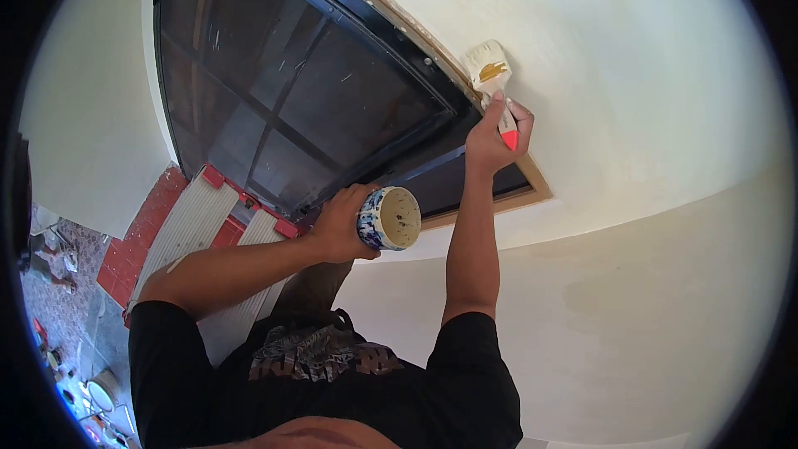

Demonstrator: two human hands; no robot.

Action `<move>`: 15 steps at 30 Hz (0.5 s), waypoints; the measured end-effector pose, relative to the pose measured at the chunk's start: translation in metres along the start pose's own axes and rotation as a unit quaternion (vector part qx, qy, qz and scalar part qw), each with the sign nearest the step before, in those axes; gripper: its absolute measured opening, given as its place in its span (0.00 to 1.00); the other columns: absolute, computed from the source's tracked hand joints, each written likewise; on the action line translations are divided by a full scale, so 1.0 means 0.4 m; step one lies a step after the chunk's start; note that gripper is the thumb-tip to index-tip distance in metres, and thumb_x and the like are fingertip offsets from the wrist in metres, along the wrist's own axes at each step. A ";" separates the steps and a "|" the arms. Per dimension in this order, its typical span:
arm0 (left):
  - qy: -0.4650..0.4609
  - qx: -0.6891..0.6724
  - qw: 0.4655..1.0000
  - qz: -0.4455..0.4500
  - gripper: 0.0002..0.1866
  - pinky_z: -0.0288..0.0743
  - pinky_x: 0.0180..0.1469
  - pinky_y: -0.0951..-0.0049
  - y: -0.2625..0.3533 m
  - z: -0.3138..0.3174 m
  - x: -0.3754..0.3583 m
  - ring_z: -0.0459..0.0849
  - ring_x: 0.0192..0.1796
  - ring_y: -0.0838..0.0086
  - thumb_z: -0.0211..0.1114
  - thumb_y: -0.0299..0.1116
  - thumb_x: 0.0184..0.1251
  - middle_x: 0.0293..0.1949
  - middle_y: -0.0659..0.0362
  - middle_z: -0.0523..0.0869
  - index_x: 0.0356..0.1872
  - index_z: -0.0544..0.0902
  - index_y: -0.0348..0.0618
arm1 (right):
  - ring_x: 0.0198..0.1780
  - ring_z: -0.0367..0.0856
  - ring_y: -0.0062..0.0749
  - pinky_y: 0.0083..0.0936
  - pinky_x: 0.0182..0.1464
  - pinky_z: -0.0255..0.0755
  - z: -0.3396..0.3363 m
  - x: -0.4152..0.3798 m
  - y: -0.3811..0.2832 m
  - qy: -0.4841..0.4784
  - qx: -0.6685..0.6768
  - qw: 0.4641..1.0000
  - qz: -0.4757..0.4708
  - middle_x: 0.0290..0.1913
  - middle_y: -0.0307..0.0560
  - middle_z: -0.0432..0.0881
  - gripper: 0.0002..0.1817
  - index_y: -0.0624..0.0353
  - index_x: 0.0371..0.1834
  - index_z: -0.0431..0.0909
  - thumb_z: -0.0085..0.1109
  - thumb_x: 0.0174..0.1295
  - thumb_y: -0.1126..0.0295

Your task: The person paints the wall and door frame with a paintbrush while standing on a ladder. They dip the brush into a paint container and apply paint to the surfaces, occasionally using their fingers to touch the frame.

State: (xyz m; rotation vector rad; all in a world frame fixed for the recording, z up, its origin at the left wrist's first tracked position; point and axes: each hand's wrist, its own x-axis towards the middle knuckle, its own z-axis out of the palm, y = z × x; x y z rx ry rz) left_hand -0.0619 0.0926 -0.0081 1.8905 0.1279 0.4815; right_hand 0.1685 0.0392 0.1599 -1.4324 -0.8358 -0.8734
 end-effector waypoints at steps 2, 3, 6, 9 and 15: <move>-0.006 -0.001 1.000 0.000 0.59 0.69 0.70 0.47 0.000 0.002 -0.002 0.75 0.68 0.48 0.89 0.37 0.32 0.64 0.51 0.77 0.73 0.68 0.49 | 0.38 0.85 0.34 0.31 0.44 0.80 0.020 0.015 -0.004 -0.019 -0.001 0.997 -0.076 0.40 0.50 0.86 0.07 0.65 0.40 0.81 0.72 0.67 0.78; -0.003 -0.002 1.000 0.006 0.59 0.69 0.70 0.47 -0.001 0.002 -0.002 0.75 0.68 0.48 0.89 0.37 0.32 0.64 0.51 0.77 0.73 0.67 0.49 | 0.39 0.86 0.36 0.31 0.45 0.81 0.045 0.025 -0.026 -0.039 -0.001 0.988 -0.150 0.42 0.52 0.86 0.08 0.65 0.41 0.81 0.72 0.66 0.78; 0.000 -0.001 1.000 0.009 0.59 0.69 0.70 0.46 -0.002 0.000 -0.005 0.75 0.68 0.48 0.89 0.37 0.32 0.64 0.51 0.77 0.73 0.67 0.49 | 0.41 0.88 0.39 0.31 0.47 0.81 0.148 0.059 -0.097 -0.154 0.023 0.950 -0.270 0.43 0.54 0.88 0.09 0.64 0.42 0.81 0.73 0.64 0.79; -0.001 0.007 1.000 0.002 0.59 0.70 0.69 0.45 0.004 -0.003 -0.006 0.75 0.68 0.49 0.89 0.38 0.32 0.63 0.52 0.77 0.73 0.67 0.50 | 0.48 0.89 0.35 0.29 0.53 0.81 0.215 0.083 -0.107 -0.244 0.014 0.930 -0.276 0.44 0.54 0.89 0.10 0.65 0.44 0.82 0.74 0.62 0.81; -0.003 0.011 1.000 -0.007 0.59 0.70 0.66 0.41 -0.007 0.008 -0.003 0.75 0.69 0.50 0.89 0.39 0.31 0.62 0.53 0.76 0.74 0.67 0.51 | 0.46 0.91 0.48 0.34 0.50 0.83 0.227 0.129 -0.061 -0.316 -0.025 0.896 -0.312 0.44 0.57 0.89 0.11 0.62 0.42 0.83 0.73 0.58 0.81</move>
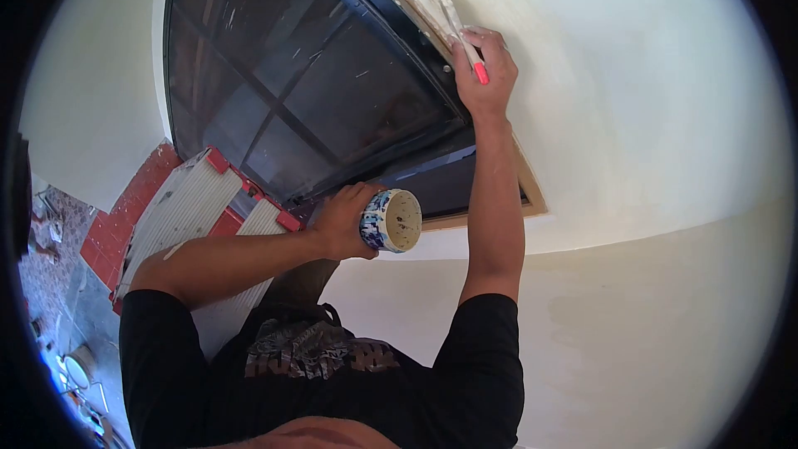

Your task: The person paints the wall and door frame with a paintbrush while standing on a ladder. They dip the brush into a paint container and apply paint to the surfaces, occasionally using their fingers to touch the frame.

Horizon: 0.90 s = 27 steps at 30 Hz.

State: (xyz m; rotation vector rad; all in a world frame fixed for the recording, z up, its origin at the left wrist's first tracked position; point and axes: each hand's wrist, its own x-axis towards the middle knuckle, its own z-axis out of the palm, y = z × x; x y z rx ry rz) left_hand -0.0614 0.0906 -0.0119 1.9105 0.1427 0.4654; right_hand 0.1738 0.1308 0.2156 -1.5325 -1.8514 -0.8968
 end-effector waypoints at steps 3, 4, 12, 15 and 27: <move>-0.008 -0.001 1.000 -0.006 0.59 0.70 0.65 0.40 -0.003 0.002 0.000 0.74 0.69 0.50 0.88 0.39 0.31 0.62 0.53 0.76 0.74 0.67 0.52 | 0.47 0.91 0.48 0.34 0.51 0.83 -0.024 -0.009 -0.001 -0.032 -0.009 0.999 0.008 0.45 0.57 0.89 0.10 0.63 0.42 0.83 0.72 0.59 0.81; -0.010 -0.001 1.000 -0.004 0.60 0.69 0.65 0.39 -0.004 0.002 0.000 0.74 0.69 0.50 0.88 0.39 0.30 0.62 0.54 0.76 0.74 0.67 0.52 | 0.47 0.91 0.48 0.34 0.51 0.83 -0.030 -0.013 -0.003 -0.032 -0.009 0.999 0.008 0.45 0.57 0.89 0.10 0.63 0.42 0.83 0.72 0.59 0.81; -0.004 0.002 1.000 0.004 0.59 0.69 0.65 0.39 -0.003 -0.001 -0.002 0.74 0.69 0.50 0.88 0.40 0.31 0.62 0.53 0.75 0.74 0.67 0.50 | 0.47 0.90 0.48 0.34 0.51 0.83 -0.064 -0.026 -0.008 -0.083 -0.033 0.996 0.015 0.46 0.55 0.89 0.09 0.63 0.43 0.84 0.72 0.61 0.80; -0.007 0.002 1.000 -0.001 0.59 0.69 0.65 0.39 0.001 -0.002 -0.002 0.74 0.69 0.50 0.88 0.40 0.31 0.62 0.53 0.75 0.74 0.67 0.51 | 0.47 0.90 0.48 0.34 0.51 0.83 -0.081 -0.040 -0.017 -0.092 -0.044 0.995 0.007 0.46 0.56 0.89 0.09 0.63 0.43 0.84 0.72 0.61 0.80; -0.007 -0.001 1.000 -0.003 0.58 0.70 0.64 0.38 -0.003 0.004 -0.001 0.74 0.69 0.51 0.87 0.39 0.31 0.62 0.54 0.76 0.73 0.68 0.55 | 0.47 0.90 0.49 0.34 0.51 0.82 -0.044 0.001 -0.039 -0.070 -0.018 0.997 -0.019 0.46 0.56 0.89 0.09 0.62 0.43 0.85 0.73 0.60 0.80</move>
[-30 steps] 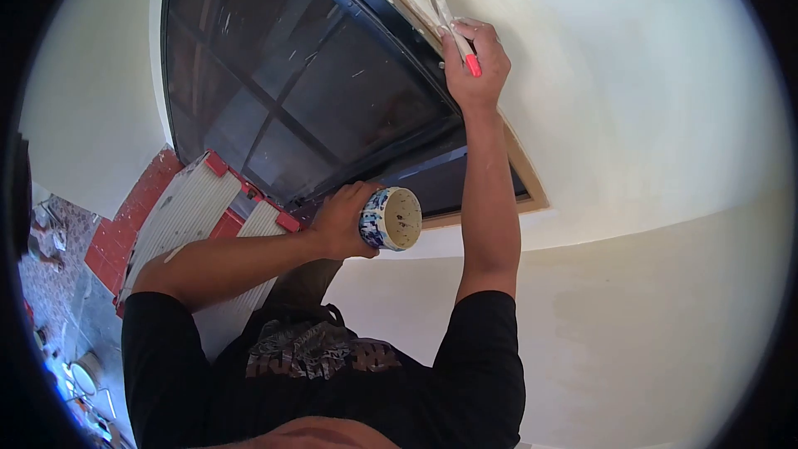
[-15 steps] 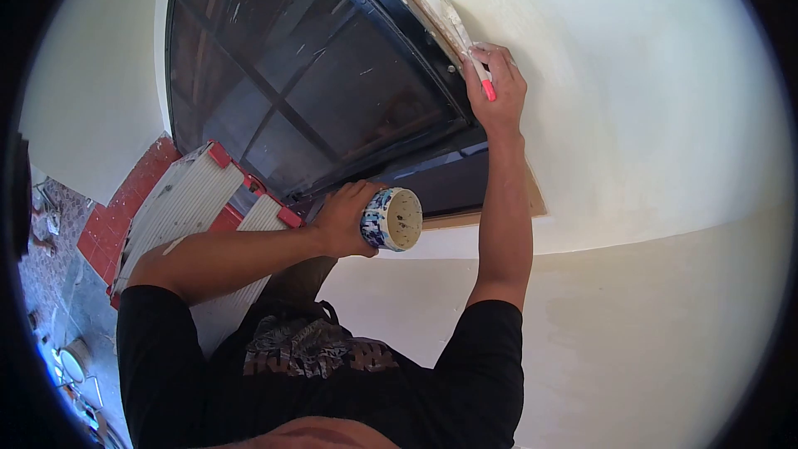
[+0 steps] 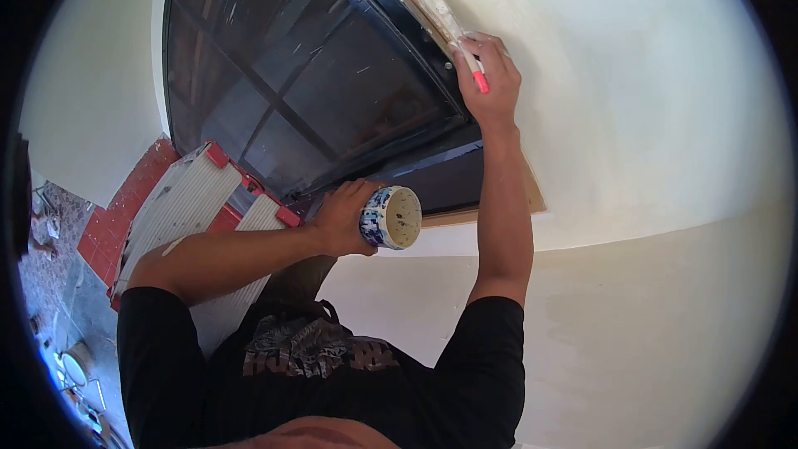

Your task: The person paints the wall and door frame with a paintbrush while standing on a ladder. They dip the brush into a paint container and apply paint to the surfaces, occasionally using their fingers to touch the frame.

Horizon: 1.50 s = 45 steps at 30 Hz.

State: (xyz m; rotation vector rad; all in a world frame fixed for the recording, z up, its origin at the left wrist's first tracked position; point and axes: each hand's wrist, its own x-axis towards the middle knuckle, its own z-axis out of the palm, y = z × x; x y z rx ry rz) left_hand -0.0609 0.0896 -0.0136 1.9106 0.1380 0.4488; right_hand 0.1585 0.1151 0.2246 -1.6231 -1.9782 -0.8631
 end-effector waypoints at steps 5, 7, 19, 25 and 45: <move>-0.001 0.004 1.000 0.001 0.59 0.69 0.65 0.38 0.000 -0.003 -0.001 0.74 0.69 0.51 0.87 0.40 0.31 0.62 0.54 0.76 0.74 0.68 0.54 | 0.47 0.89 0.49 0.35 0.51 0.83 -0.006 -0.036 0.013 -0.030 -0.039 0.999 -0.003 0.45 0.55 0.89 0.09 0.62 0.43 0.86 0.73 0.61 0.79; 0.003 0.001 1.000 0.004 0.59 0.69 0.65 0.39 -0.002 0.001 0.000 0.74 0.69 0.51 0.87 0.40 0.31 0.62 0.54 0.76 0.74 0.67 0.54 | 0.47 0.89 0.49 0.35 0.51 0.83 -0.023 -0.056 0.011 -0.038 -0.047 0.998 -0.004 0.45 0.55 0.89 0.08 0.62 0.43 0.86 0.73 0.61 0.79; -0.006 -0.005 1.000 0.000 0.59 0.68 0.67 0.38 0.002 -0.005 0.001 0.73 0.70 0.50 0.87 0.39 0.31 0.63 0.53 0.75 0.74 0.67 0.53 | 0.45 0.91 0.46 0.32 0.50 0.83 0.016 -0.016 0.010 0.064 0.020 0.998 0.017 0.44 0.56 0.90 0.11 0.63 0.42 0.83 0.74 0.58 0.82; -0.010 0.001 1.000 -0.005 0.59 0.67 0.67 0.39 0.000 -0.003 0.001 0.73 0.70 0.51 0.87 0.40 0.31 0.63 0.53 0.75 0.74 0.67 0.54 | 0.45 0.91 0.48 0.34 0.49 0.83 0.012 -0.053 0.022 0.034 -0.016 0.999 0.018 0.43 0.58 0.89 0.11 0.63 0.42 0.83 0.74 0.58 0.82; -0.006 -0.008 1.000 0.002 0.59 0.67 0.67 0.40 0.000 -0.003 0.000 0.72 0.71 0.50 0.87 0.40 0.31 0.63 0.53 0.74 0.74 0.68 0.55 | 0.46 0.90 0.46 0.33 0.50 0.83 0.034 -0.041 0.009 0.020 -0.034 0.999 -0.018 0.42 0.53 0.90 0.09 0.63 0.40 0.85 0.75 0.58 0.82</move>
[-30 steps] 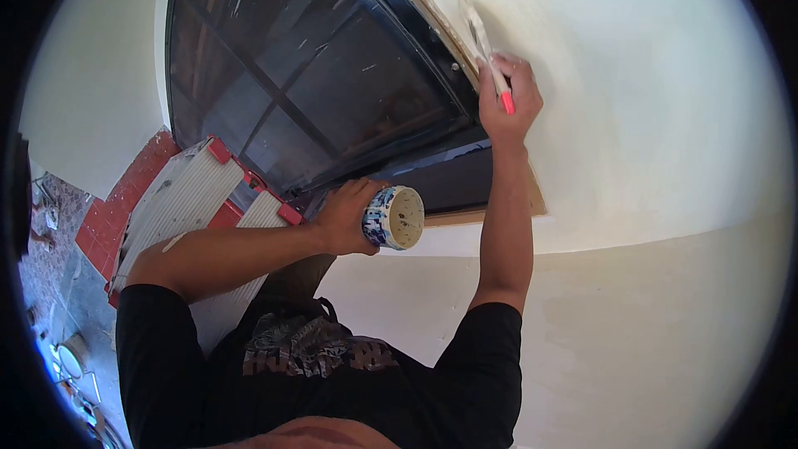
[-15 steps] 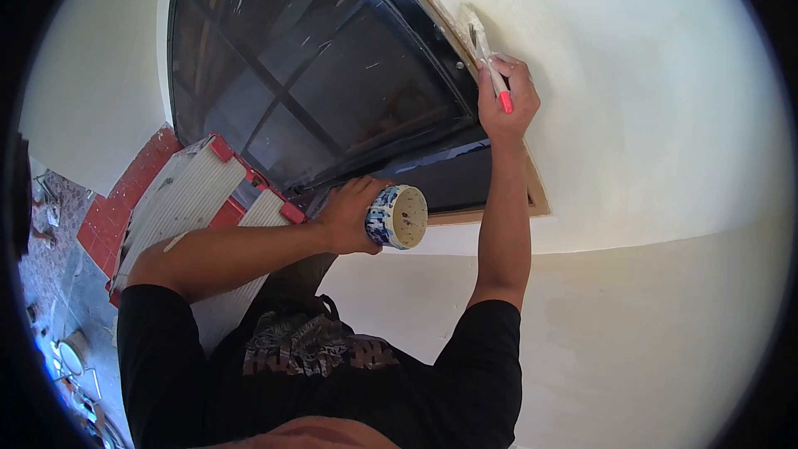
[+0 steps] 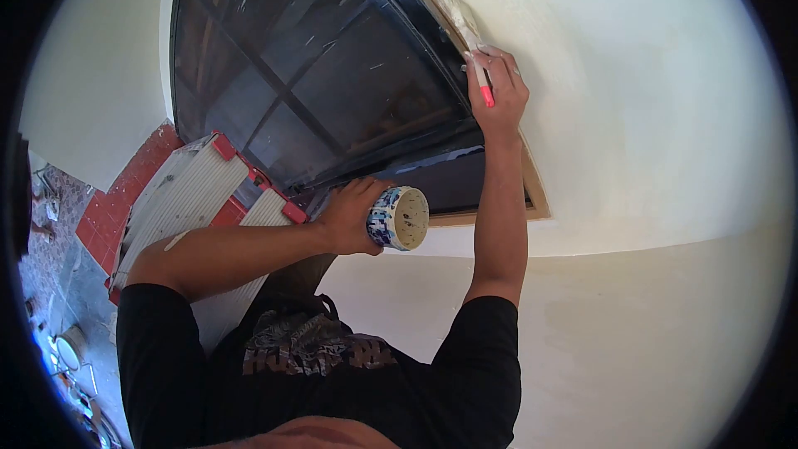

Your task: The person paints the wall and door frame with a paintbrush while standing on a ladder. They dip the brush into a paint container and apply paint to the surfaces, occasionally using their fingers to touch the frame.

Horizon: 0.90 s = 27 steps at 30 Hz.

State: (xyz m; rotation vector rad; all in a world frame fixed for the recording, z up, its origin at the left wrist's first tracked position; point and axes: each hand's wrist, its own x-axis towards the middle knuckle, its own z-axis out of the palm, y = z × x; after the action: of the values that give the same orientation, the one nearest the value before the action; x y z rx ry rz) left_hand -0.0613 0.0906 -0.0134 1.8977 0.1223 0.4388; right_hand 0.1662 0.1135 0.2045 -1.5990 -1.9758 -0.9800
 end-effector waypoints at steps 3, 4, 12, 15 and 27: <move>0.004 -0.004 1.000 -0.002 0.58 0.67 0.67 0.40 0.001 -0.004 -0.001 0.72 0.71 0.50 0.87 0.40 0.31 0.62 0.53 0.74 0.74 0.68 0.55 | 0.46 0.90 0.46 0.33 0.50 0.83 -0.024 -0.017 -0.002 -0.015 -0.017 1.000 -0.010 0.42 0.53 0.90 0.08 0.63 0.40 0.86 0.73 0.59 0.83; 0.005 -0.007 1.000 0.000 0.58 0.67 0.66 0.40 0.002 -0.003 -0.001 0.72 0.71 0.50 0.86 0.40 0.31 0.62 0.53 0.74 0.74 0.68 0.55 | 0.46 0.90 0.47 0.33 0.50 0.83 -0.031 -0.028 0.003 -0.019 -0.017 1.000 -0.004 0.42 0.53 0.90 0.08 0.63 0.40 0.86 0.73 0.59 0.83; 0.002 0.006 1.000 0.001 0.58 0.67 0.67 0.40 -0.004 0.000 0.002 0.72 0.71 0.50 0.86 0.40 0.31 0.62 0.53 0.75 0.74 0.67 0.54 | 0.45 0.91 0.44 0.32 0.50 0.83 -0.098 -0.066 -0.007 -0.006 -0.030 0.999 0.041 0.43 0.55 0.90 0.09 0.63 0.40 0.85 0.75 0.59 0.82; -0.001 0.006 1.000 0.003 0.59 0.67 0.67 0.40 -0.007 0.004 0.003 0.72 0.71 0.50 0.87 0.40 0.31 0.63 0.53 0.75 0.74 0.67 0.53 | 0.44 0.91 0.40 0.29 0.49 0.82 -0.100 -0.051 -0.008 0.062 -0.003 0.990 0.123 0.44 0.56 0.90 0.10 0.63 0.40 0.85 0.76 0.59 0.81; -0.005 0.004 1.000 -0.006 0.59 0.68 0.67 0.39 0.005 -0.006 0.001 0.73 0.70 0.50 0.87 0.39 0.32 0.63 0.53 0.76 0.74 0.67 0.51 | 0.46 0.91 0.45 0.32 0.50 0.83 -0.108 -0.108 0.005 -0.008 -0.038 0.998 0.047 0.43 0.57 0.90 0.10 0.63 0.40 0.84 0.75 0.58 0.83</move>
State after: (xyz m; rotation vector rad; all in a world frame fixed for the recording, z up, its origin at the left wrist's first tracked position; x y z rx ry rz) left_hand -0.0622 0.0920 -0.0107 1.9063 0.1297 0.4220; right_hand 0.1745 0.0530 0.2036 -1.7291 -1.8747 -1.0184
